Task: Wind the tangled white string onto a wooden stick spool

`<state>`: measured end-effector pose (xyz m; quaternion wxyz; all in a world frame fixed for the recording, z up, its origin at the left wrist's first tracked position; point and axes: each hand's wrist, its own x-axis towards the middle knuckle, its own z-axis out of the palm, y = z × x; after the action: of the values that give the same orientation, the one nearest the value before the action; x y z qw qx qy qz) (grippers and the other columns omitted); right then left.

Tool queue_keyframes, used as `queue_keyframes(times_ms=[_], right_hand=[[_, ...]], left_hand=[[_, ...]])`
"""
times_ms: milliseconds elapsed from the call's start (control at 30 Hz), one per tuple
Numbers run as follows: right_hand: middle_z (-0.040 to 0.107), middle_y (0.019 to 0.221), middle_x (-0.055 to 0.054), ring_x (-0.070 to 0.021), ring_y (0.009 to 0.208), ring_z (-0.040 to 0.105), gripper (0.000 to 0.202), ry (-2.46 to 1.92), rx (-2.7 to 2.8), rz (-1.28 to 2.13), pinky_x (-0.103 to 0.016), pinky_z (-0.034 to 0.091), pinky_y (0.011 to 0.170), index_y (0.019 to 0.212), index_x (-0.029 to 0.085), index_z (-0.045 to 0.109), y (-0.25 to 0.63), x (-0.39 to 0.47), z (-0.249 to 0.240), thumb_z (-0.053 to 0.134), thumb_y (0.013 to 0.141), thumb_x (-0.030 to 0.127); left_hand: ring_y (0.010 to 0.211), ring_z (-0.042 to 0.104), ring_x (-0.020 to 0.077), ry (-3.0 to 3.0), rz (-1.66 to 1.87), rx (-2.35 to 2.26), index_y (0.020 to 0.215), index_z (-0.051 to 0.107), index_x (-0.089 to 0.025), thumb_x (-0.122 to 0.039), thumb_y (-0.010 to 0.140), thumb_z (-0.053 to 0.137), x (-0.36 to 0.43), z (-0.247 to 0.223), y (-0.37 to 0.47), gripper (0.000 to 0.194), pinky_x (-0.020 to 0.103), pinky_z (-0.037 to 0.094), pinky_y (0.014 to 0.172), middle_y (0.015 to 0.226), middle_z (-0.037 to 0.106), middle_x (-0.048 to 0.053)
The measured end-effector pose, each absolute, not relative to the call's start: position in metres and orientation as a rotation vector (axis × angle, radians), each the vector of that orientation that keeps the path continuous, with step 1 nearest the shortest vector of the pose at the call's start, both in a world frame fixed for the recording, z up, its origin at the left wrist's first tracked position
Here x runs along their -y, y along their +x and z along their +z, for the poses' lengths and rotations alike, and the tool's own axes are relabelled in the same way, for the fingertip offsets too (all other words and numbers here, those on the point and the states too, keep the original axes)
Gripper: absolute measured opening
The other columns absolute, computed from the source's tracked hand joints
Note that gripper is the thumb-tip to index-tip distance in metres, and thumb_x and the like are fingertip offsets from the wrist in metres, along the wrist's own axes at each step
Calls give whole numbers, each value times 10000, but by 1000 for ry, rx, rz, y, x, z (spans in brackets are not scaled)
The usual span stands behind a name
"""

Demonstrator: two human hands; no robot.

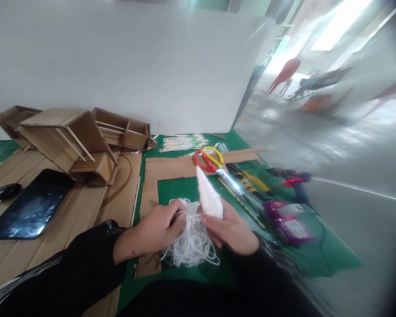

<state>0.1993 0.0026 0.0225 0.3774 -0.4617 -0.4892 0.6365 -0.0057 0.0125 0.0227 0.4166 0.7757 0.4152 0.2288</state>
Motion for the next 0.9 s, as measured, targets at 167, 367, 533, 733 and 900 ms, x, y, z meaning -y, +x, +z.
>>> queue_keyframes(times_ms=[167, 367, 533, 733, 900], right_hand=[[544, 712, 69, -1, 310, 380, 317, -1158, 1221, 1639, -148, 329, 269, 915, 195, 467, 199, -2, 22, 712, 744, 301], [552, 669, 70, -3, 323, 311, 340, -1112, 1091, 1657, -168, 366, 275, 943, 186, 494, 197, -2, 23, 732, 723, 288], [507, 561, 97, -22, 310, 317, 378, -1108, 1130, 1676, -191, 409, 295, 992, 180, 504, 198, -2, 25, 738, 726, 314], [569, 633, 69, -48, 337, 432, 451, -1089, 1357, 1760, -174, 382, 284, 1061, 195, 460, 191, 4, 25, 730, 746, 370], [627, 846, 7, -78, 510, 552, 467, -1174, 1451, 1534, -188, 473, 405, 1100, 197, 483, 186, 5, 24, 747, 723, 274]], left_hand=[[594, 498, 126, 1708, 588, -937, 850, 423, -223, -403, 992, 317, -9, 26, -6, 254, 241, 381, 599, 691, 534, -30], [546, 373, 91, 1324, 618, -817, 828, 428, -208, -543, 943, 380, -12, 11, -6, 358, 206, 350, 541, 666, 409, -57], [537, 347, 93, 1056, 641, -677, 817, 427, -209, -638, 872, 433, -17, 1, -6, 433, 206, 316, 510, 658, 361, -54], [646, 452, 109, 1126, 623, -515, 917, 408, -210, -715, 770, 528, -13, 10, -10, 539, 237, 380, 613, 797, 472, -9], [685, 490, 110, 1224, 565, -634, 982, 386, -237, -413, 687, 792, -10, 11, -7, 532, 231, 400, 633, 840, 514, -18]])
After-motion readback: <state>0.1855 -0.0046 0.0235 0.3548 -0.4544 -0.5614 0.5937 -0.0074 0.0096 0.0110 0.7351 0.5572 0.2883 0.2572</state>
